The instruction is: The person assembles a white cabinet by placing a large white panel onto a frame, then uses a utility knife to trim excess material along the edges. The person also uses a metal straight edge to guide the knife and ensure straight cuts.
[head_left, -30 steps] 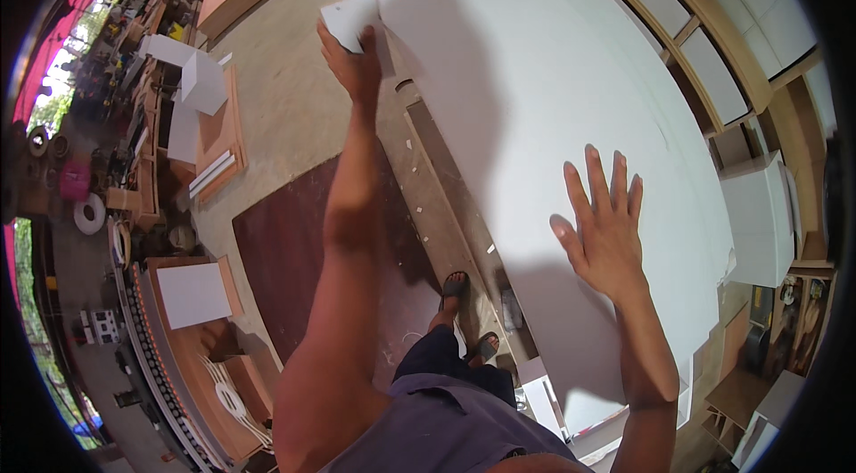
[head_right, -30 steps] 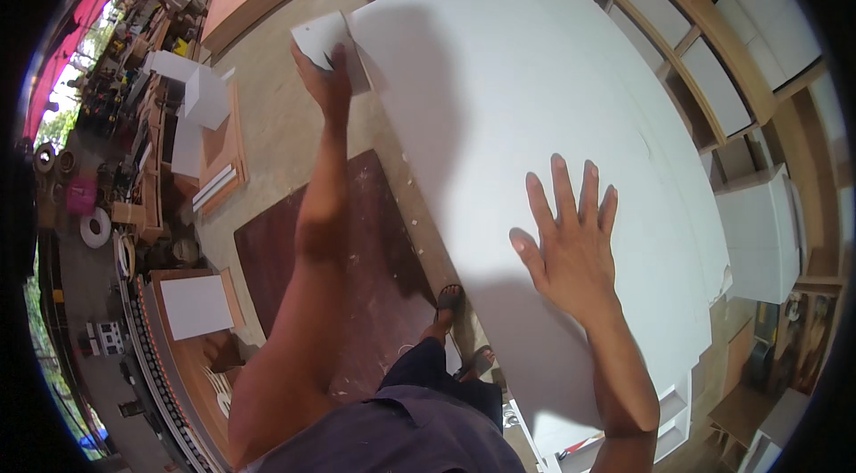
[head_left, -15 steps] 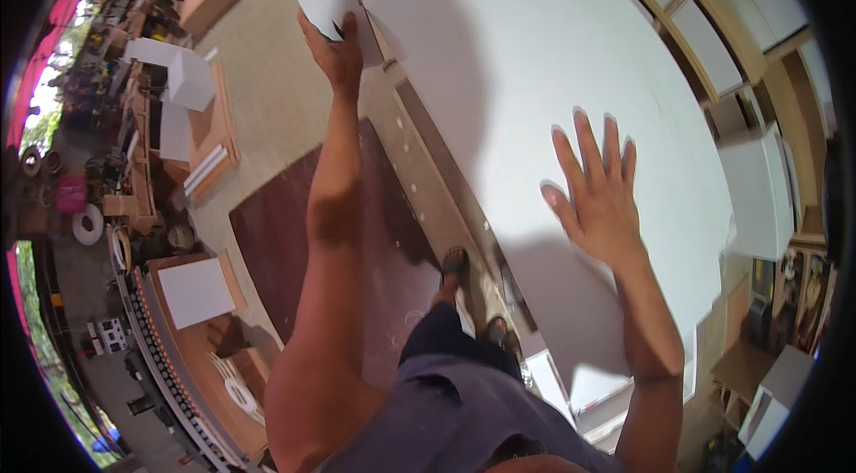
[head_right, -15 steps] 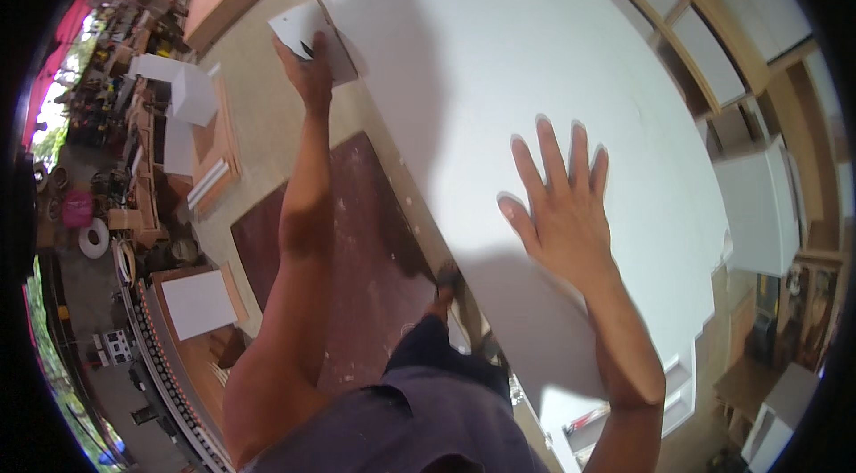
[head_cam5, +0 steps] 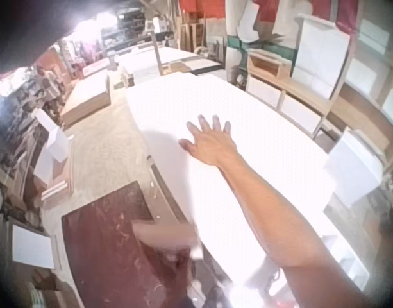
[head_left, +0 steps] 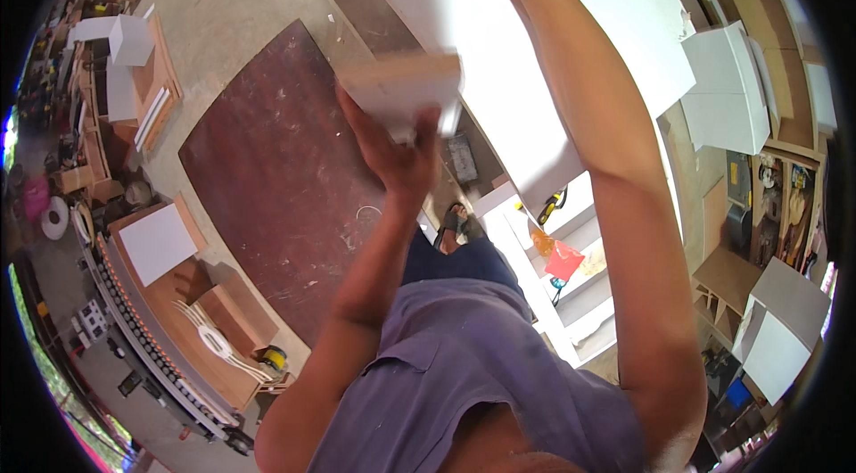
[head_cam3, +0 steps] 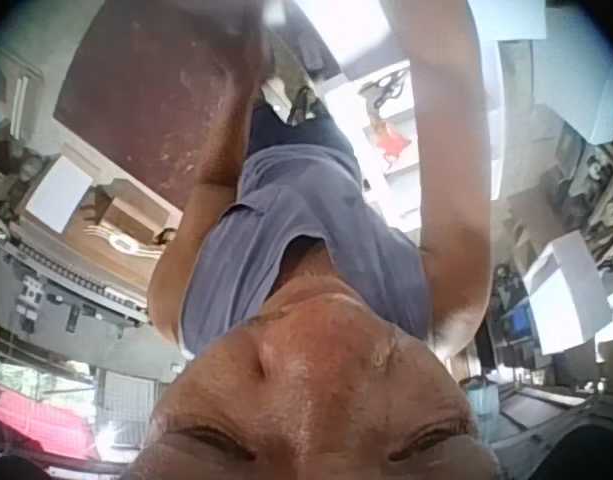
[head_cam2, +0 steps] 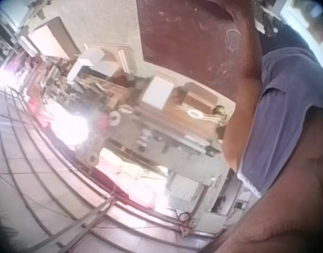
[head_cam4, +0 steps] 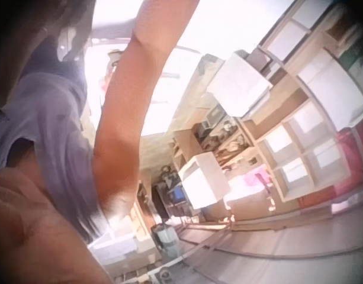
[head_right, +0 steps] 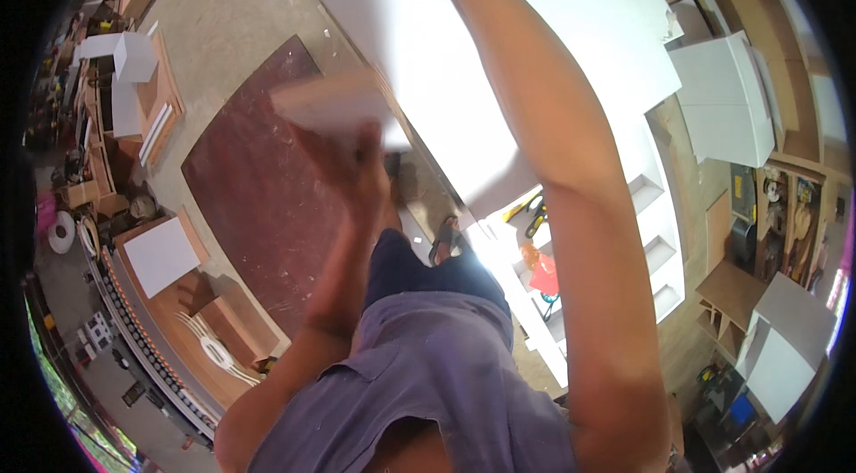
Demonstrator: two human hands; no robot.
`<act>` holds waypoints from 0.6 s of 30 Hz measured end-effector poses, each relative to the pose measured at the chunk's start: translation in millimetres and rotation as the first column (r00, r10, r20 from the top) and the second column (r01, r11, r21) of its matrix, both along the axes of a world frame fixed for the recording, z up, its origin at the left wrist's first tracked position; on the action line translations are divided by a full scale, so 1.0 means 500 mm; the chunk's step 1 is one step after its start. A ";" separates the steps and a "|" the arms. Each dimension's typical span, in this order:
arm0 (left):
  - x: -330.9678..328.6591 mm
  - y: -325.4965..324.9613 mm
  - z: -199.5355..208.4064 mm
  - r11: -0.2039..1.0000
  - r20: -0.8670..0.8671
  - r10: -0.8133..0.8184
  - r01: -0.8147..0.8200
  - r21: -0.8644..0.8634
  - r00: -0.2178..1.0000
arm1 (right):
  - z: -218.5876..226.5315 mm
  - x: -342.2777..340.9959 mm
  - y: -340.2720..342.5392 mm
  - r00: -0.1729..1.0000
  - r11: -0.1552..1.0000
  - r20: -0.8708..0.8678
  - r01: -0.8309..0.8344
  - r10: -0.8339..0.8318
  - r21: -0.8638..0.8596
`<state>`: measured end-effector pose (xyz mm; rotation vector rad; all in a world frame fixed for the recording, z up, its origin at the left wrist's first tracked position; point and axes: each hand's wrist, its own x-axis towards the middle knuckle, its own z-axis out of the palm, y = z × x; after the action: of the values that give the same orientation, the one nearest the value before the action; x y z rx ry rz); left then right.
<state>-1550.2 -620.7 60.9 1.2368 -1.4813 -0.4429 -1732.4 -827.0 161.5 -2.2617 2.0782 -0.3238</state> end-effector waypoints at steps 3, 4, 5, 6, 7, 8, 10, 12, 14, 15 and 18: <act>-0.042 0.174 -0.001 0.986 0.034 -0.120 0.123 -0.111 0.992 | -0.013 0.001 -0.014 1.000 0.999 -0.009 0.023 -0.023 0.022; -0.046 0.216 0.002 0.957 0.064 -0.204 0.213 -0.197 0.977 | -0.009 0.007 -0.015 1.000 0.999 -0.015 0.019 -0.018 0.032; -0.047 0.258 -0.001 0.931 0.095 -0.272 0.287 -0.225 0.958 | -0.006 0.014 -0.015 1.000 0.999 -0.020 0.013 -0.012 0.042; -0.044 0.296 -0.006 0.907 0.118 -0.380 0.395 -0.148 0.917 | -0.005 0.020 -0.011 1.000 0.998 -0.025 0.008 -0.007 0.056; -0.043 0.331 -0.014 0.865 0.133 -0.485 0.497 -0.072 0.864 | 0.000 0.022 -0.004 1.000 0.998 -0.024 0.010 -0.009 0.062; -0.041 0.351 -0.046 0.920 -0.015 -0.388 0.387 -0.063 0.921 | 0.002 0.020 0.001 1.000 0.998 -0.023 0.014 -0.013 0.069; -0.034 0.338 -0.042 0.971 -0.138 -0.231 0.237 0.027 0.963 | 0.000 0.013 0.008 0.999 0.997 -0.017 0.031 -0.030 0.071; -0.046 0.317 -0.047 0.983 -0.315 -0.112 0.152 0.104 0.942 | 0.001 0.009 0.007 0.999 0.997 -0.014 0.046 -0.045 0.056; -0.074 0.316 -0.068 0.985 -0.304 -0.071 0.114 0.127 0.950 | 0.004 0.015 0.010 0.999 0.998 -0.016 0.043 -0.043 0.053; -0.088 0.309 -0.074 0.987 -0.293 -0.033 0.077 0.139 0.956 | 0.004 0.029 0.004 1.000 0.998 -0.011 0.024 -0.023 0.050; -0.106 0.290 -0.078 0.992 -0.387 -0.033 0.077 0.099 0.922 | 0.000 0.016 0.003 0.993 0.993 -0.070 0.100 -0.095 0.065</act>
<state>-1603.4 -475.4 21.7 1.1191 -1.1669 -0.7707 -1724.5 -825.4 161.5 -2.1668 2.2013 -0.1802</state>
